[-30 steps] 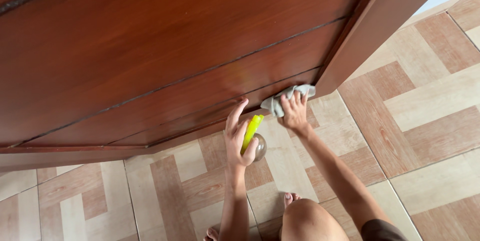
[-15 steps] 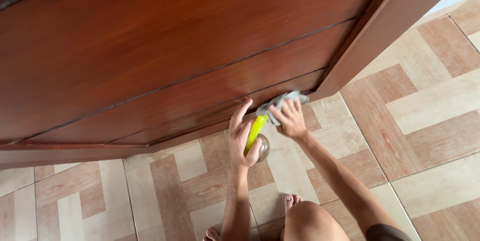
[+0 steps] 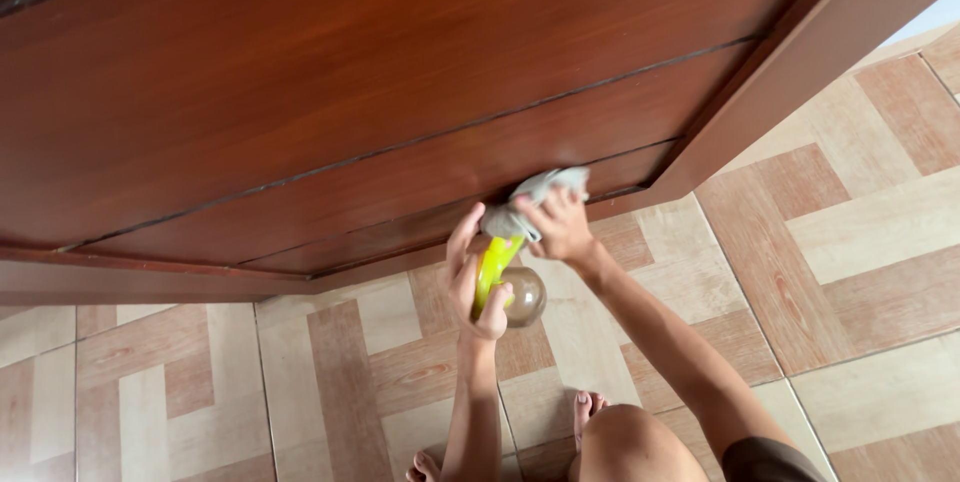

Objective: The person sprays liquid from a bottle onto a wooden door and wipes the surface and the handle with a cloth.

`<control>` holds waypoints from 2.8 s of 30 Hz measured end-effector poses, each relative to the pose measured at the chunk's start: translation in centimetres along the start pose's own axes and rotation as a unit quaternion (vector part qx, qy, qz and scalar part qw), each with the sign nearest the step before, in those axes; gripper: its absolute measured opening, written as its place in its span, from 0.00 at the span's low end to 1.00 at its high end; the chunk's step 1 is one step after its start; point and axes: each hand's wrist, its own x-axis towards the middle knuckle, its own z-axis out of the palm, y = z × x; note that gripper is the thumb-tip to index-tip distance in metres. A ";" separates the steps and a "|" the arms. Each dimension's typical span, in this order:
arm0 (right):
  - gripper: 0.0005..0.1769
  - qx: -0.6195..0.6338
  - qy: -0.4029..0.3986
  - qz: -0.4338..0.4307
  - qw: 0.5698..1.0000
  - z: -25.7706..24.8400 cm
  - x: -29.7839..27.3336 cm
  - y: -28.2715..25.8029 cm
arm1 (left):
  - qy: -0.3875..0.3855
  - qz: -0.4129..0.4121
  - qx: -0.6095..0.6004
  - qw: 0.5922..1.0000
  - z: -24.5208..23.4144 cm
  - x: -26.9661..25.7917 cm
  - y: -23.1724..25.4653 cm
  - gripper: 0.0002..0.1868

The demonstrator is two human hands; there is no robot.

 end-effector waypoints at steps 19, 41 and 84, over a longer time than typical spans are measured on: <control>0.47 -0.081 0.121 0.020 0.989 4.2 1.8 -4.7 | 0.029 -0.040 -0.017 0.999 -5.2 -0.9 1.8 0.27; 0.31 -0.062 -0.079 -0.036 0.994 10.5 2.3 -11.4 | 0.040 0.028 0.128 0.991 -12.5 -0.6 3.9 0.22; 0.32 -0.223 -0.230 -0.468 0.824 15.3 16.9 -24.0 | 0.153 -0.021 0.236 0.959 -25.0 -4.7 4.1 0.24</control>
